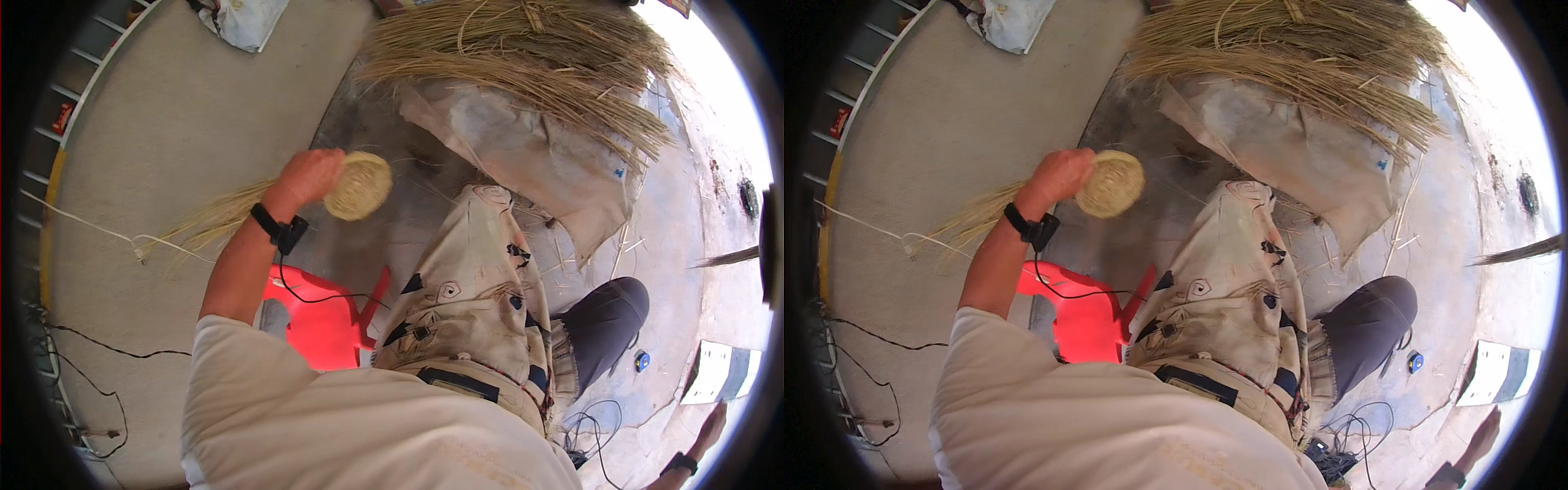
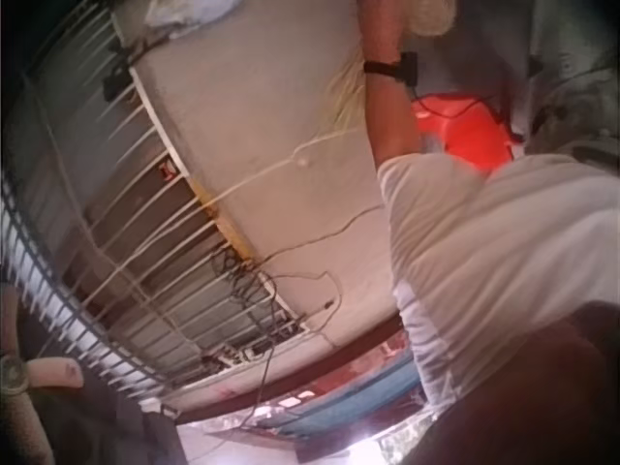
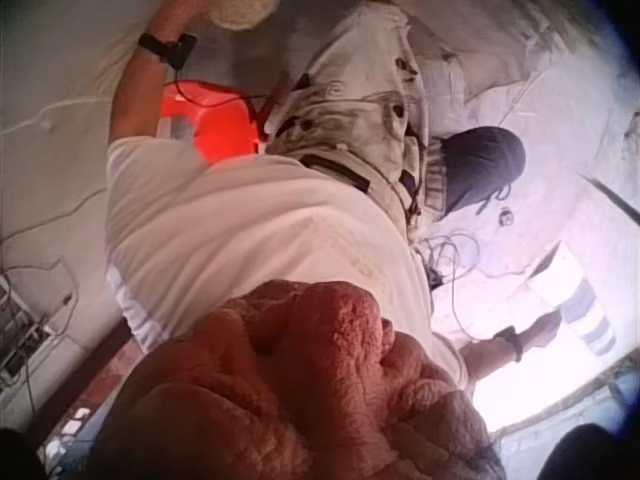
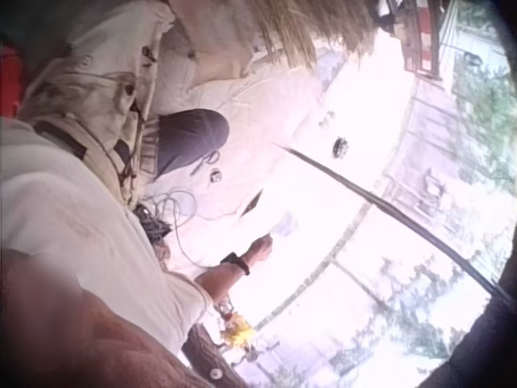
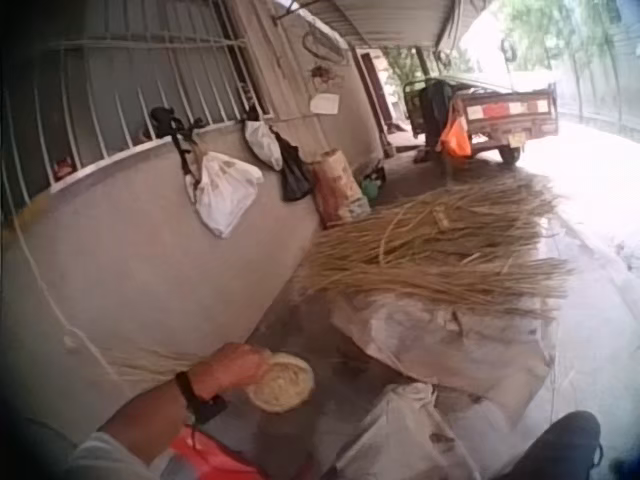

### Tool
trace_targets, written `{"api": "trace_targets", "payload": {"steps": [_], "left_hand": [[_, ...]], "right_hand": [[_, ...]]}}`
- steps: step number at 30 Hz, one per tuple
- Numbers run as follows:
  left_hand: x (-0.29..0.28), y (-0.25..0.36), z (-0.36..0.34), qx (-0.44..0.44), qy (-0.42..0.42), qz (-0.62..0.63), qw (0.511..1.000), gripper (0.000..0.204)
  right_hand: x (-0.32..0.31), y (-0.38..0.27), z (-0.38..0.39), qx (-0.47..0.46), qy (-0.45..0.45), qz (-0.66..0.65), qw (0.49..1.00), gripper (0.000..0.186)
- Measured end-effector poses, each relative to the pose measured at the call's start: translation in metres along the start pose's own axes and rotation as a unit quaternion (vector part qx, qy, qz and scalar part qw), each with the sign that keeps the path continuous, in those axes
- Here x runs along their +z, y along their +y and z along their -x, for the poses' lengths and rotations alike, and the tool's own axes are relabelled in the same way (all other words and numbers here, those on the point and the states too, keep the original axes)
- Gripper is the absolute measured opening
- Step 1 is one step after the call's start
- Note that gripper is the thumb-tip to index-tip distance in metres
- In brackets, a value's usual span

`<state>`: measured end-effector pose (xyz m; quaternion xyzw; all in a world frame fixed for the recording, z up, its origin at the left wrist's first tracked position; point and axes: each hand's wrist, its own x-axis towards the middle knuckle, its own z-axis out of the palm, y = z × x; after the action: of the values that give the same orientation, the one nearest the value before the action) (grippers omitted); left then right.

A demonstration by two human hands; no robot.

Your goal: Weaving a round straw object using straw fibers and a needle.

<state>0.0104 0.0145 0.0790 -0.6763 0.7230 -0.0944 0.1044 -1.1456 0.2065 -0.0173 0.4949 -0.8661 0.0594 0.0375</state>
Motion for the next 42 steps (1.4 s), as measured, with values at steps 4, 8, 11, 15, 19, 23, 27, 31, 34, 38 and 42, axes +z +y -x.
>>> {"api": "trace_targets", "payload": {"steps": [4,8,11,15,19,23,27,31,34,38,42], "left_hand": [[-0.027,0.114,-0.004,0.173,-0.027,0.159,0.971,0.023],[-0.056,0.224,0.002,0.329,-0.065,0.274,0.901,0.022],[-0.071,0.258,0.009,0.346,-0.087,0.315,0.879,0.029],[-0.064,0.262,0.006,0.346,-0.048,0.381,0.856,0.04],[-0.037,0.268,0.009,0.343,-0.036,0.382,0.858,0.039],[-0.019,0.285,0.007,0.35,-0.011,0.396,0.849,0.034],[-0.015,0.297,0.007,0.348,0.005,0.407,0.844,0.029],[-0.014,0.299,0.009,0.35,0.024,0.403,0.845,0.027],[-0.012,0.296,0.01,0.359,0.017,0.388,0.849,0.027],[-0.014,0.284,0.013,0.342,-0.025,0.358,0.868,0.031],[-0.017,0.273,0.015,0.32,-0.095,0.38,0.863,0.038]], "right_hand": [[-0.008,-0.202,-0.007,-0.161,-0.067,-0.028,0.984,0.047],[-0.015,-0.471,0.114,-0.266,-0.196,-0.538,0.775,0.038],[-0.006,-0.603,0.16,-0.413,-0.233,-0.574,0.668,0.036],[0.024,-0.605,0.159,-0.225,-0.586,-0.503,0.594,0.033],[0.048,-0.546,0.141,-0.402,-0.528,-0.435,0.609,0.035],[0.038,-0.534,0.149,-0.239,-0.542,-0.492,0.638,0.042],[0.035,-0.572,0.163,-0.067,-0.497,-0.792,0.348,0.036],[0.051,-0.597,0.145,0.028,-0.51,-0.845,0.161,0.035],[0.053,-0.594,0.139,0.133,-0.496,-0.817,0.261,0.038],[0.03,-0.59,0.17,-0.163,-0.447,-0.609,0.634,0.035],[0.008,-0.592,0.185,-0.363,-0.327,-0.465,0.738,0.029]]}}
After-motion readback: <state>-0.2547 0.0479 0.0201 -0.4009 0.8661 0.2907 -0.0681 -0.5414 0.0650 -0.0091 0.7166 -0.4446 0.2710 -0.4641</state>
